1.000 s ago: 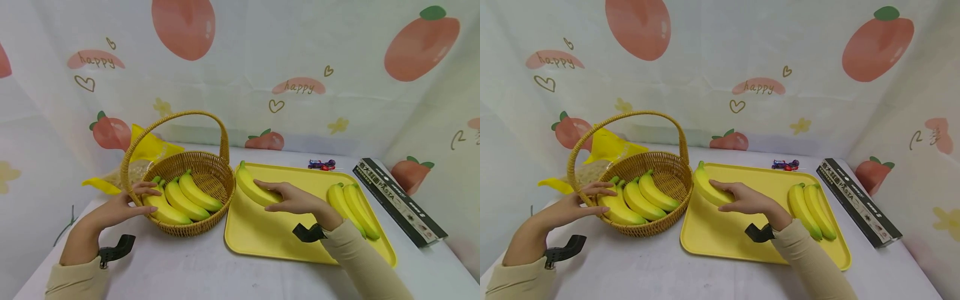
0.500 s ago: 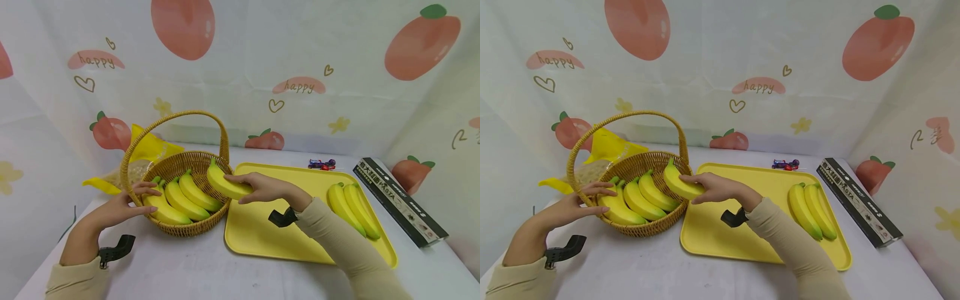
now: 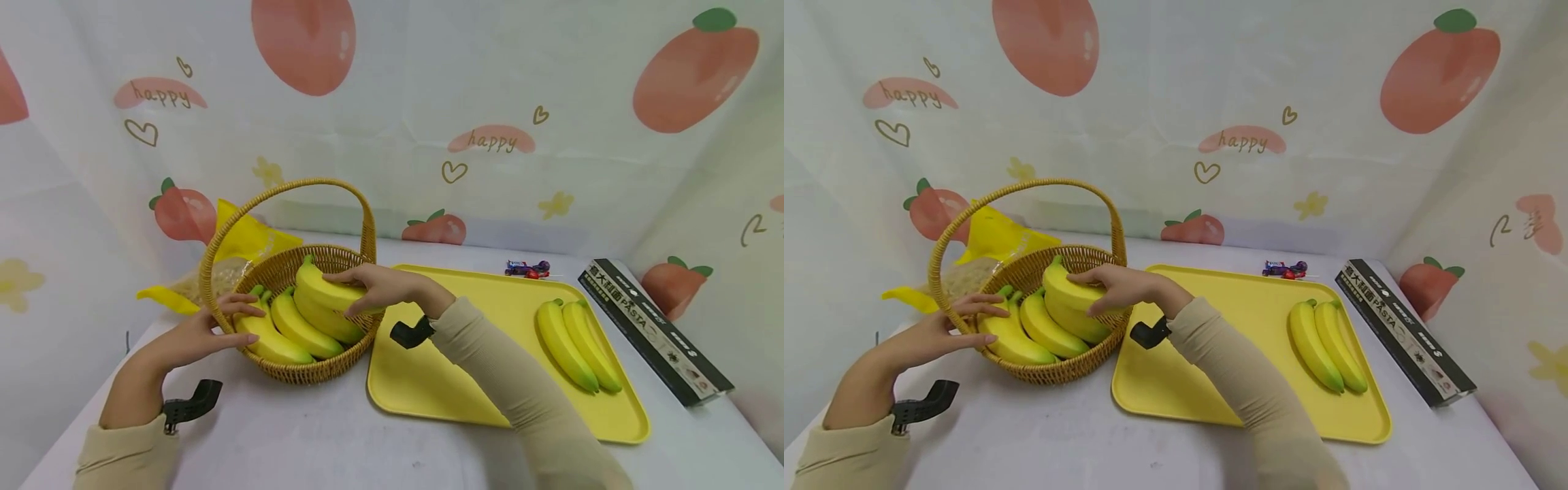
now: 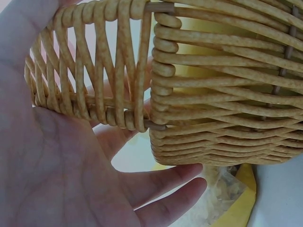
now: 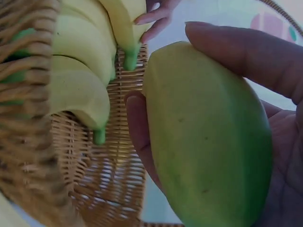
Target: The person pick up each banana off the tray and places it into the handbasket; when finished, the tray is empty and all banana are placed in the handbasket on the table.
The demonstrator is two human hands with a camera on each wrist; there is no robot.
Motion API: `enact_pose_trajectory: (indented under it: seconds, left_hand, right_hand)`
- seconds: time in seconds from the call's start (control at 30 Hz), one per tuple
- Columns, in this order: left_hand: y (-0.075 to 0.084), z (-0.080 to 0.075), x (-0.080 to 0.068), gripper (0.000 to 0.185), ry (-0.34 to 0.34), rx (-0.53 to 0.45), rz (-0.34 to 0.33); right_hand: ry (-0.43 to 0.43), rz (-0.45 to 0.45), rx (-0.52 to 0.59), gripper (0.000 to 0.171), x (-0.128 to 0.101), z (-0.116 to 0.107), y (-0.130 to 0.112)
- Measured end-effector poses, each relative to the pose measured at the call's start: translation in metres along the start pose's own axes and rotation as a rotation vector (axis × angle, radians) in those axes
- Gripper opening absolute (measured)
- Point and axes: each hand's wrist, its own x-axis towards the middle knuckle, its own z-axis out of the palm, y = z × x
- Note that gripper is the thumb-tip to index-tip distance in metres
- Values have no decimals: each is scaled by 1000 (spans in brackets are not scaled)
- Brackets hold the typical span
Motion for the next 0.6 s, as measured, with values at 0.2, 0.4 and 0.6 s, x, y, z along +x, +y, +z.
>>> enact_pose_trajectory:
  seconds: [0.2, 0.4, 0.6]
  left_hand:
    - [1, 0, -1, 39, -2, 8, -3]
    - [1, -1, 0, 39, -4, -2, -5]
    - [0, -1, 0, 38, -11, -3, -25]
  right_hand:
    - [-43, 14, -27, 67, 29, 9, -4]
    - [-94, 33, -38, 70, 50, 18, -11]
    - [-143, 43, -18, 71, 61, 25, -15]
